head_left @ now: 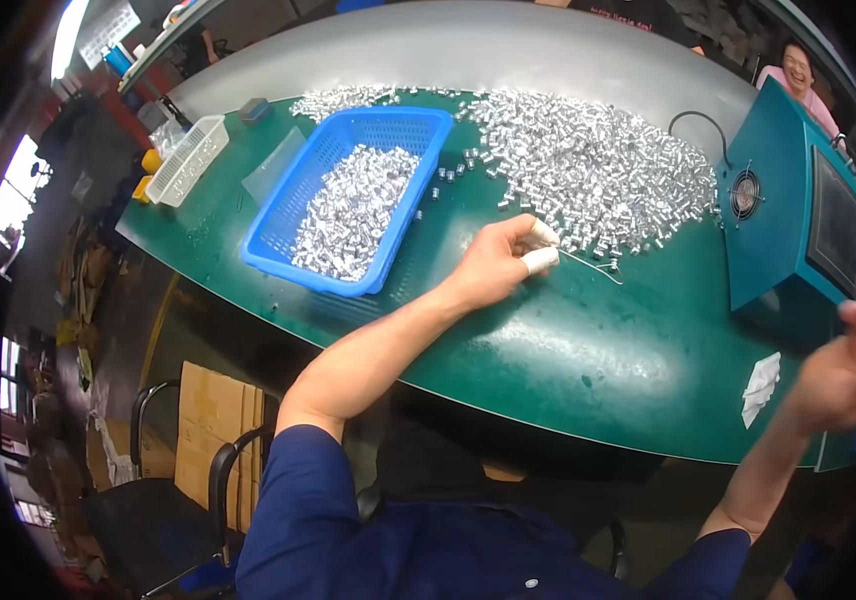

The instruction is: The recorder strings small metallic hardware components onto a thin wire at a factory workstation.

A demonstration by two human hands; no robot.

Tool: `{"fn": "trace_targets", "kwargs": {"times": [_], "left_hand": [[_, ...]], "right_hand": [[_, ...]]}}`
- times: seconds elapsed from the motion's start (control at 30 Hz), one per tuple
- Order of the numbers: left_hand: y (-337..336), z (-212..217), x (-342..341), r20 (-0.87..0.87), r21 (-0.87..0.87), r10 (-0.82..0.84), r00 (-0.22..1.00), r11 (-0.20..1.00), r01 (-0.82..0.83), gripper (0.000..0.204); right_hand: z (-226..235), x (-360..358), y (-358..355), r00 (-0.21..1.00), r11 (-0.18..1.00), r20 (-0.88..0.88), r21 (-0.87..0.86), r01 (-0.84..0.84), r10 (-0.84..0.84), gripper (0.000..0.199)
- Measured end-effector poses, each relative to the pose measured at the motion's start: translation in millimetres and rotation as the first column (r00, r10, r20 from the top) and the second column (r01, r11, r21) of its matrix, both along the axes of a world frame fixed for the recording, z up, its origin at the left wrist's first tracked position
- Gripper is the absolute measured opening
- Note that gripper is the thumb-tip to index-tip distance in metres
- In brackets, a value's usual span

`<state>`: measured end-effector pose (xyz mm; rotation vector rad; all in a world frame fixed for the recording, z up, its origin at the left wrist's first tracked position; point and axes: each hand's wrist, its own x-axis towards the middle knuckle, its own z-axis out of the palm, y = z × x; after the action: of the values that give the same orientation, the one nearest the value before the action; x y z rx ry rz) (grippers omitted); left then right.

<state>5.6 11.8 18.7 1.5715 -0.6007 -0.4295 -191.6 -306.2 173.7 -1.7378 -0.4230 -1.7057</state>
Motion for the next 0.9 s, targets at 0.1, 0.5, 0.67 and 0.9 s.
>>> {"fn": "trace_targets", "kwargs": {"times": [0.1,0.5,0.67,0.9], "left_hand": [[2.8,-7.5,3.3,-0.016,-0.025,0.003,1.000,1.000,-0.004,0.020],[-7.4,6.0,-5.4,-0.082,0.012,-0.128,0.988,0.992,0.129,0.019],[-8.9,-6.6,-0.1,-0.098,-0.013,-0.165,0.981,0.986,0.164,0.019],[-12.4,-0.2,0.5,-0.086,-0.010,-0.173,0.981,0.985,0.173,0.017]], "right_hand": [[-60.8,37.2,43.8,0.914,0.983,-0.374,-0.029,-0.183,0.159,0.044],[-160.6,78.9,67.5,0.631,0.914,-0.752,-0.097,-0.394,0.192,0.039],[-161.1,78.3,67.6,0.576,0.889,-0.785,-0.075,-0.453,0.227,0.052],[-133.8,78.0,20.9,0.816,0.994,-0.569,0.026,-0.108,0.104,0.073]]}}
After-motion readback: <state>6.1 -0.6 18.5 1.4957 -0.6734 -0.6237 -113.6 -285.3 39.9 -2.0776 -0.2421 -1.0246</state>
